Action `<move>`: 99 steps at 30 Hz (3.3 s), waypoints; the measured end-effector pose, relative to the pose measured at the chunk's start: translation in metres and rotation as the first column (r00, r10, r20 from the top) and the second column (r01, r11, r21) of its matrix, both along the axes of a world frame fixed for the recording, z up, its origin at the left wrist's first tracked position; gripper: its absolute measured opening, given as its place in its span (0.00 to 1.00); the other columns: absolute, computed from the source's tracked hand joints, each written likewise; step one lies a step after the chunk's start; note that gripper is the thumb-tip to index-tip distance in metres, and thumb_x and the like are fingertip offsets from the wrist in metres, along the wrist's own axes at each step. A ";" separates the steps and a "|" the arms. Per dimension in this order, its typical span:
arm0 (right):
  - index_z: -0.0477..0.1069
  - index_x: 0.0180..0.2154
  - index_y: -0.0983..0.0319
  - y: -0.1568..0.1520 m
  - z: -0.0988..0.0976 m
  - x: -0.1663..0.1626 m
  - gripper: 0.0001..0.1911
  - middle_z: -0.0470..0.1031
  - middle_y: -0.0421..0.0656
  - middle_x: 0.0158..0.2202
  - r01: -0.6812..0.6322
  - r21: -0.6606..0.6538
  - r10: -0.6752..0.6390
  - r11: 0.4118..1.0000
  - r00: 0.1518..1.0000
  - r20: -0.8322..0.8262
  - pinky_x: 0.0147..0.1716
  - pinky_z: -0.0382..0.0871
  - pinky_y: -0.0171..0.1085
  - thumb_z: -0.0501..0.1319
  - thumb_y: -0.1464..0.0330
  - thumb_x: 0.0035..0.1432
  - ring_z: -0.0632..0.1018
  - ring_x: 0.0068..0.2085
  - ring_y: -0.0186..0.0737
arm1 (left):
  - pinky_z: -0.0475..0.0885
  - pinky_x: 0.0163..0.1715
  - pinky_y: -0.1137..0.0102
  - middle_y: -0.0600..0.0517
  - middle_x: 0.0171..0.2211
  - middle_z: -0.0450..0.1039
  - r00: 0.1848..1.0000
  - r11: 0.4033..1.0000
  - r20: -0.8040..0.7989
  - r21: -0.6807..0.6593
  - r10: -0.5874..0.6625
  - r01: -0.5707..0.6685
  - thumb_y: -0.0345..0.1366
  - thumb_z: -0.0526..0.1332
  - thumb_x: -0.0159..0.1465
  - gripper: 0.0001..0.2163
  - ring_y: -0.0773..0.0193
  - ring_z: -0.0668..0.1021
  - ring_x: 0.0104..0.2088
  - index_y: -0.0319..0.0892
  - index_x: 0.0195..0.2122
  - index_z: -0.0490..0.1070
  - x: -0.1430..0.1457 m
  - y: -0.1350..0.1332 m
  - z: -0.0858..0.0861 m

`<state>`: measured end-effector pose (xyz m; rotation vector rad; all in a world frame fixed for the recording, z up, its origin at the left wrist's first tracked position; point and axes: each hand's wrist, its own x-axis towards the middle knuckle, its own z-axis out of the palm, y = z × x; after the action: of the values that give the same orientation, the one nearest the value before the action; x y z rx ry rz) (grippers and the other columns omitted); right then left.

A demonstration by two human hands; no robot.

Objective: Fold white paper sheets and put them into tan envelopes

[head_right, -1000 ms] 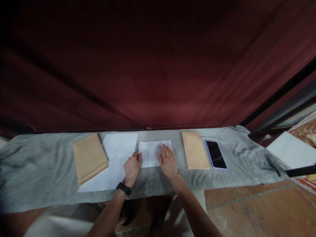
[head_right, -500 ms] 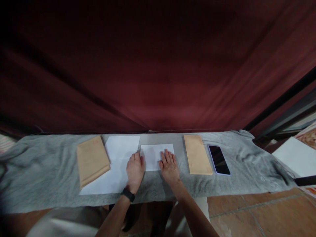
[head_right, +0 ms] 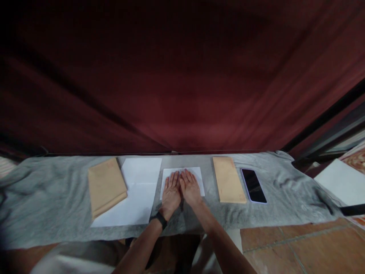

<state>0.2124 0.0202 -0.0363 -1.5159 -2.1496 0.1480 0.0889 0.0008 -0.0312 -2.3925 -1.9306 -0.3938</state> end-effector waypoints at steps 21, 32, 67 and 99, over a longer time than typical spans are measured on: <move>0.58 0.67 0.71 0.010 -0.019 0.026 0.29 0.60 0.59 0.67 0.216 0.149 -0.245 0.965 0.945 0.218 0.64 0.55 0.52 0.49 0.62 0.71 0.63 0.67 0.54 | 0.51 0.69 0.52 0.35 0.70 0.53 0.985 0.986 0.038 -0.033 0.166 -0.165 0.41 0.47 0.72 0.27 0.49 0.54 0.71 0.30 0.68 0.57 -0.009 0.019 0.003; 0.62 0.66 0.62 0.015 -0.012 -0.002 0.24 0.60 0.49 0.68 0.086 0.070 -0.099 0.994 0.971 0.219 0.66 0.53 0.50 0.48 0.64 0.72 0.62 0.67 0.48 | 0.50 0.68 0.51 0.39 0.71 0.49 0.988 0.988 0.039 -0.043 0.152 -0.151 0.38 0.48 0.72 0.24 0.49 0.52 0.71 0.40 0.68 0.58 -0.009 0.017 0.007; 0.59 0.67 0.62 -0.038 -0.011 0.016 0.26 0.58 0.53 0.69 0.110 0.080 -0.124 0.991 0.970 0.207 0.64 0.57 0.53 0.51 0.63 0.71 0.60 0.69 0.50 | 0.50 0.68 0.51 0.40 0.70 0.53 0.987 0.986 0.019 -0.041 0.159 -0.158 0.42 0.47 0.72 0.26 0.49 0.54 0.71 0.38 0.69 0.56 -0.009 0.017 0.011; 0.53 0.68 0.72 -0.065 -0.022 0.042 0.30 0.59 0.57 0.68 0.271 0.143 -0.289 0.952 0.949 0.129 0.65 0.56 0.53 0.49 0.66 0.70 0.61 0.68 0.54 | 0.60 0.66 0.51 0.33 0.67 0.57 0.988 0.991 0.154 0.135 -0.014 -0.007 0.45 0.47 0.72 0.30 0.48 0.59 0.69 0.29 0.69 0.54 -0.025 -0.063 -0.015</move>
<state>0.2543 -0.0447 -0.0582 -1.7863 -1.9830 -0.1985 0.0639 -0.0619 -0.0463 -2.3422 -1.8903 -0.7068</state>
